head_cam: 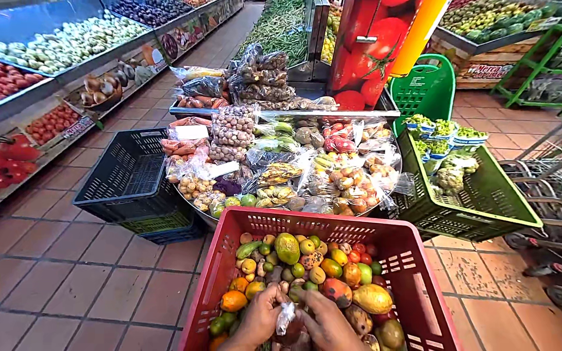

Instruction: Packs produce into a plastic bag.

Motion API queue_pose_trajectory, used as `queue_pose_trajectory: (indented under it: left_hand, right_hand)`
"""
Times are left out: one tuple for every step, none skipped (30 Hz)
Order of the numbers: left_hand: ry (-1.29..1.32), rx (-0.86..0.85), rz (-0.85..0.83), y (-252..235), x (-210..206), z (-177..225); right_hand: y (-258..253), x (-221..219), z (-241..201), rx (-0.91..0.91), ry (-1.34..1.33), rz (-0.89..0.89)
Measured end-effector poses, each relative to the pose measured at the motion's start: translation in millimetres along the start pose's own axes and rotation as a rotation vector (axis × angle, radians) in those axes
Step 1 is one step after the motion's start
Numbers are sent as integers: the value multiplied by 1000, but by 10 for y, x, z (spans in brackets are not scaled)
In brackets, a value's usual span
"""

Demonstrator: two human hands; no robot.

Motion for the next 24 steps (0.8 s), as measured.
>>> queue_pose_trajectory:
  left_hand:
    - [-4,-10,-12,-6,-33,-1]
    - [-16,-27,-20,-11,-67,7]
    - [-20,-43,-24,-11,-95,20]
    - [-6,-56,-33,-12,-121,41]
    - [22,-54,-51,-13,-148,54]
    - [61,-42,-76,-11,-174,57]
    - [107,-32,-99,-12,-195,57]
    - [156,-27,-117,-12,-212,58]
    - [206,-28,-138,0,-227,65]
    - [254,-27,-163,22,-235,74]
    - [296,-26,-190,45,-236,79]
    - [332,-21,-209,69,-233,75]
    - [356,-8,-208,83,-226,67]
    - [360,7,-193,82,-216,54]
    - [345,25,-162,73,-208,40]
    - [320,38,-125,74,-202,27]
    - [297,43,-86,70,-194,16]
    - [278,42,-56,49,-187,13]
    - [268,42,-38,42,-190,15]
    - [267,39,-35,57,-201,21]
    - [269,25,-46,57,-210,31]
    - [279,8,-66,55,-221,48]
    - [297,-8,-97,56,-232,70]
    - [319,-27,-133,65,-241,90]
  right_hand:
    - [-38,2,35,13,39,50]
    - [-62,-9,50,33,49,80]
    - [-81,-16,76,33,36,100]
    - [-106,-8,132,1,-10,113]
    - [-144,4,223,-69,-97,116]
    - [-184,-4,336,-169,-208,104]
    - [-213,-43,448,-280,-332,80]
    - [-224,-101,534,-383,-460,53]
    - [-220,-172,584,-456,-588,31]
    - [-213,-244,600,-498,-715,15]
    - [-212,-305,602,-518,-805,5]
    - [-214,-353,606,-527,-840,-1]
    - [-220,-382,608,-525,-838,-12]
    - [-234,-389,601,-509,-821,-35]
    - [-247,-383,583,-482,-799,-76]
    - [-244,-374,557,-462,-769,-133]
    - [-243,-354,536,-455,-747,-183]
    - [-257,-320,527,-456,-739,-204]
    - [-261,-304,536,-468,-745,-208]
    - [-248,-312,551,-487,-759,-208]
    - [-242,-324,563,-506,-772,-202]
    - [-236,-341,576,-525,-794,-181]
    - [-226,-367,589,-546,-832,-145]
    - [-207,-398,594,-567,-874,-99]
Point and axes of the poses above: each hand's wrist, its own y-axis away from the middle knuckle, its own x-axis out of the back of the hand, z = x × y, the point moved 9 cm from there along -y, towards the middle knuckle, and after that the axes turned 15 degrees about -x, right-handed, at the moved point
